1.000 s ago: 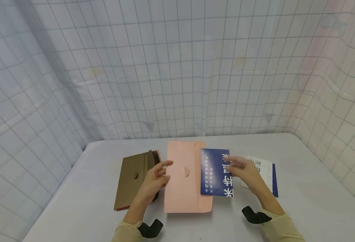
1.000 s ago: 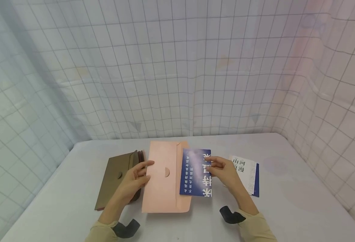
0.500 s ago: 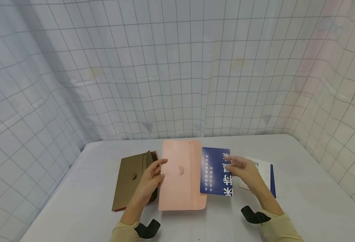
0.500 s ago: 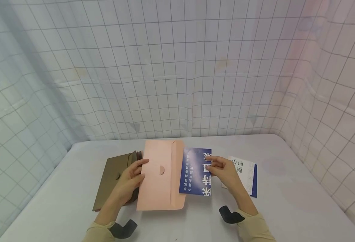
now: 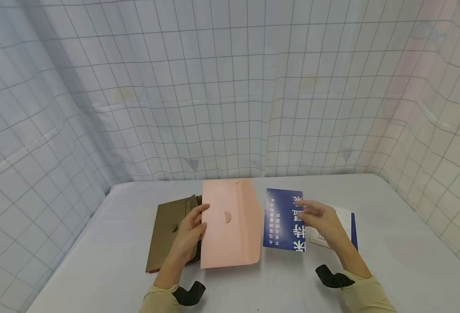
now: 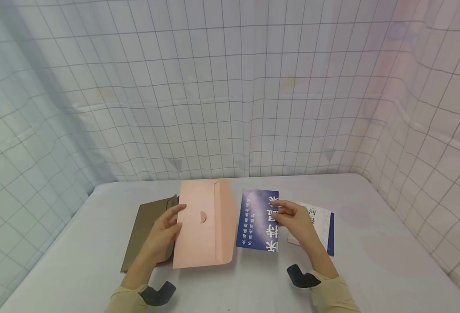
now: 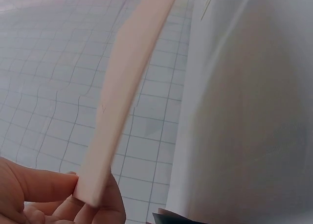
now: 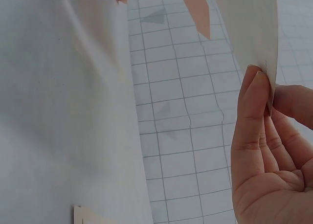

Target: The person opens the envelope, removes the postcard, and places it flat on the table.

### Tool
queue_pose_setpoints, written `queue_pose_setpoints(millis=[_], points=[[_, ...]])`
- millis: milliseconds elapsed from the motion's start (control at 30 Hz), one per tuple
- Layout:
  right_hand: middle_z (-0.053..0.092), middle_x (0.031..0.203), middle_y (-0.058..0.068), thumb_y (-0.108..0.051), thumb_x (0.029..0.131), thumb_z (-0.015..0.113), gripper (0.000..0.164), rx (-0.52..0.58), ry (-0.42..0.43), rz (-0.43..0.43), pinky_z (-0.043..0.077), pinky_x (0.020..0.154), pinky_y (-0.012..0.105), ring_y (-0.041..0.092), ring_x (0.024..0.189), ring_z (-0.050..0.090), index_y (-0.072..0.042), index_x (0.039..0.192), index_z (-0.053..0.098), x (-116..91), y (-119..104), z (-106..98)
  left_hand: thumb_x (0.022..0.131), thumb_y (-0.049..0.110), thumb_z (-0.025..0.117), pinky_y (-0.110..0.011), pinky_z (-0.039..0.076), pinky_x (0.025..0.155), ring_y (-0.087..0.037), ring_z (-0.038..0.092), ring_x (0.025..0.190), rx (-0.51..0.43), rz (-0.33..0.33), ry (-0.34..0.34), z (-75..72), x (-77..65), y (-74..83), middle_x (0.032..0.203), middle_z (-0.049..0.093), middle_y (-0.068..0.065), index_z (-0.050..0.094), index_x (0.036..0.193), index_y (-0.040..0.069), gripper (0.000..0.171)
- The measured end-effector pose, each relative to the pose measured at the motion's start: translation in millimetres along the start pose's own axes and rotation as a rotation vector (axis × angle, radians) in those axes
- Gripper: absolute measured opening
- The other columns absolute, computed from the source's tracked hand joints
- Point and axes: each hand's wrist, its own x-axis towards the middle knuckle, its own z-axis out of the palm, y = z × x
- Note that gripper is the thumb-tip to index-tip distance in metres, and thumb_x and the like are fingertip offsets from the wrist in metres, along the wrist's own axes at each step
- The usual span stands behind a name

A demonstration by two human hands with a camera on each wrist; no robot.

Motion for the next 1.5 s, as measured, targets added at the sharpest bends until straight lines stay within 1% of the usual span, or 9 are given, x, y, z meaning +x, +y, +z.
queue_pose_setpoints(millis=[200, 300, 367, 433, 500, 567, 700, 1033, 1500], points=[[0.062, 0.113, 0.023, -0.022, 0.091, 0.061, 0.044, 0.005, -0.001, -0.004, 0.053, 0.076, 0.019, 0.001, 0.084, 0.064, -0.005, 0.131, 0.053, 0, 3, -8, 0.093, -0.008, 0.039, -0.02, 0.034, 0.057, -0.007, 0.037, 0.057, 0.029, -0.055, 0.045, -5.3, 1.6, 0.7, 0.094, 0.057, 0.001, 0.043, 0.136, 0.013, 0.048], [0.064, 0.109, 0.017, -0.022, 0.091, 0.061, 0.046, 0.007, 0.007, -0.011, 0.052, 0.076, 0.018, 0.0, 0.084, 0.064, -0.004, 0.132, 0.052, 0, 4, -15, 0.093, -0.008, 0.038, -0.019, 0.036, 0.058, -0.008, 0.043, 0.063, 0.044, -0.053, 0.072, -9.0, 2.0, 0.8, 0.111, 0.06, -0.006, 0.044, 0.136, 0.013, 0.049], [0.066, 0.102, 0.008, -0.022, 0.091, 0.061, 0.046, 0.02, 0.009, -0.017, 0.052, 0.077, 0.018, 0.0, 0.084, 0.063, -0.003, 0.132, 0.051, 0, 5, -19, 0.094, -0.007, 0.037, -0.019, 0.039, 0.064, -0.009, 0.05, 0.079, 0.062, -0.046, 0.073, -11.0, 2.4, 1.0, 0.129, 0.055, -0.011, 0.042, 0.138, 0.013, 0.049], [0.065, 0.095, -0.003, -0.022, 0.091, 0.06, 0.047, 0.03, 0.006, -0.025, 0.052, 0.077, 0.018, 0.0, 0.083, 0.063, -0.002, 0.133, 0.05, 0, 6, -24, 0.094, -0.007, 0.035, -0.024, 0.044, 0.08, -0.016, 0.052, 0.106, 0.082, -0.037, 0.057, -12.6, 2.2, 1.4, 0.145, 0.041, -0.013, 0.039, 0.14, 0.012, 0.049], [0.063, 0.088, -0.011, -0.021, 0.091, 0.06, 0.048, 0.043, 0.008, -0.031, 0.053, 0.077, 0.017, 0.0, 0.082, 0.063, -0.001, 0.133, 0.049, 0, 7, -28, 0.095, -0.006, 0.033, -0.037, 0.04, 0.101, -0.026, 0.037, 0.133, 0.096, -0.024, 0.034, -13.8, 2.1, 2.1, 0.154, 0.028, -0.013, 0.036, 0.141, 0.01, 0.049], [0.063, 0.084, -0.016, -0.022, 0.092, 0.059, 0.048, 0.043, 0.017, -0.032, 0.053, 0.076, 0.017, 0.0, 0.081, 0.063, 0.0, 0.133, 0.048, 0, 8, -33, 0.095, -0.006, 0.032, -0.049, 0.026, 0.113, -0.031, 0.017, 0.145, 0.099, -0.013, 0.014, -15.1, 1.9, 3.3, 0.157, 0.02, -0.013, 0.034, 0.142, 0.009, 0.049], [0.062, 0.082, -0.02, -0.025, 0.092, 0.059, 0.048, 0.001, 0.055, -0.022, 0.052, 0.075, 0.016, -0.001, 0.08, 0.062, -0.002, 0.133, 0.048, 0, 10, -41, 0.096, -0.006, 0.03, -0.055, 0.01, 0.116, -0.033, 0.003, 0.147, 0.089, 0.006, 0.011, -18.1, 0.8, 5.9, 0.158, 0.015, -0.013, 0.032, 0.143, 0.006, 0.048], [0.058, 0.084, -0.022, -0.03, 0.093, 0.058, 0.051, -0.028, 0.117, 0.036, 0.051, 0.075, 0.014, -0.003, 0.079, 0.058, -0.004, 0.135, 0.047, -3, 18, -61, 0.096, -0.007, 0.028, -0.049, 0.008, 0.119, -0.026, 0.003, 0.148, 0.068, 0.009, 0.033, -28.3, 2.2, 6.4, 0.158, 0.013, -0.012, 0.029, 0.144, 0.005, 0.05], [0.056, 0.089, -0.014, -0.035, 0.094, 0.054, 0.055, -0.069, 0.158, 0.136, 0.048, 0.074, 0.008, -0.006, 0.081, 0.054, -0.005, 0.138, 0.044, -2, 33, -77, 0.095, -0.008, 0.023, -0.044, 0.009, 0.119, -0.02, 0.0, 0.148, 0.055, 0.0, 0.148, -61.1, -1.4, 13.2, 0.159, 0.012, -0.007, 0.024, 0.148, 0.005, 0.054]])
